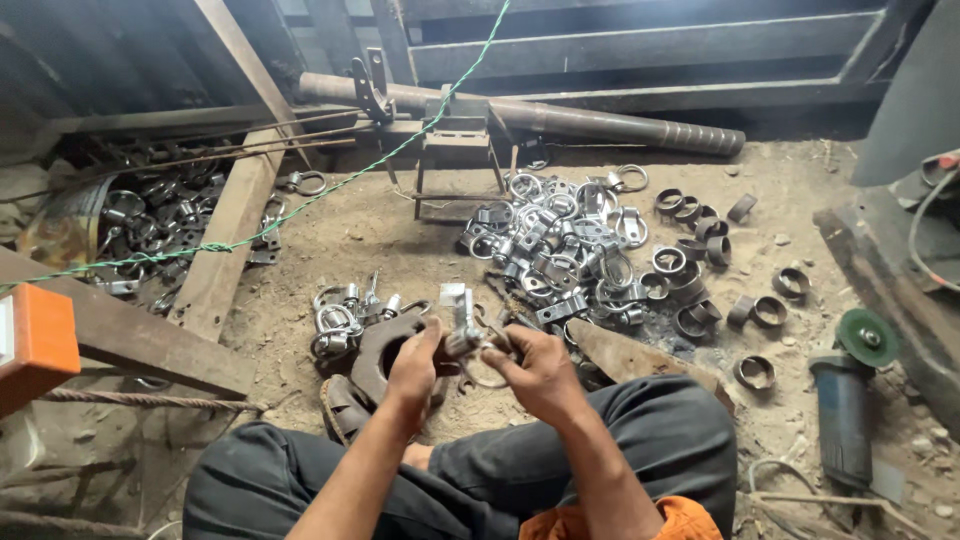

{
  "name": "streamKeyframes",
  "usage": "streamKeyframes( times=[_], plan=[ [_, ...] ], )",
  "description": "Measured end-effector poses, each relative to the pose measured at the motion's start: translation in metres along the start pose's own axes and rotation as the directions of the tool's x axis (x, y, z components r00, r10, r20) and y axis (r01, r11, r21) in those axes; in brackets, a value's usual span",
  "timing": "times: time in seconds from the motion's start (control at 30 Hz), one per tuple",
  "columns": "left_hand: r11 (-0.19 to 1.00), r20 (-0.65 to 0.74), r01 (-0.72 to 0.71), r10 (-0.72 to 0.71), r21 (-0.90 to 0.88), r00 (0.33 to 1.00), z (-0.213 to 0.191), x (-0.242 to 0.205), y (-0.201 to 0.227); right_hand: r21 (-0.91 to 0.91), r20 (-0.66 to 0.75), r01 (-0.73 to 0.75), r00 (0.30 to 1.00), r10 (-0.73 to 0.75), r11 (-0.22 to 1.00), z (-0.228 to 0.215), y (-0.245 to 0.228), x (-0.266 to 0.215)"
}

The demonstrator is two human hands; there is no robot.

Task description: The person sits on the floor and assembles metal hardware by placing a ring into a bracket, tightening it with a wrench, and using a hammer to adjust the fit. They repeat this process with multiple parts, occasionally inspecting the assembled units.

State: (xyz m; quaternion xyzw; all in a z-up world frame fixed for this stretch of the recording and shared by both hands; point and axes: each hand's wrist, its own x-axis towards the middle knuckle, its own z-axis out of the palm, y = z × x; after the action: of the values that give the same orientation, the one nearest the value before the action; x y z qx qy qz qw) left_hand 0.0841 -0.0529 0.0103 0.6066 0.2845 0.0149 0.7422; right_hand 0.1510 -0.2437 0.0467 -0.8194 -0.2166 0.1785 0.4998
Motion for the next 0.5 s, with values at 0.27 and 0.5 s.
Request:
streamKeyframes(
  times=[0.27,0.5],
  plan=[
    [-0.249,0.441,-0.395,0.169,0.884,0.882,0.018,0.058,-0.054,-0.192,-0.476,0.4,0.761,-0.442,0.896,-0.035,-0.001,-0.001],
    [-0.681,0.483,-0.388,-0.058,0.621,0.874,0.02,0.145,-0.138,0.473,-0.51,0.443,0.842,-0.173,0.761,-0.02,0.037,0.016]
  ],
)
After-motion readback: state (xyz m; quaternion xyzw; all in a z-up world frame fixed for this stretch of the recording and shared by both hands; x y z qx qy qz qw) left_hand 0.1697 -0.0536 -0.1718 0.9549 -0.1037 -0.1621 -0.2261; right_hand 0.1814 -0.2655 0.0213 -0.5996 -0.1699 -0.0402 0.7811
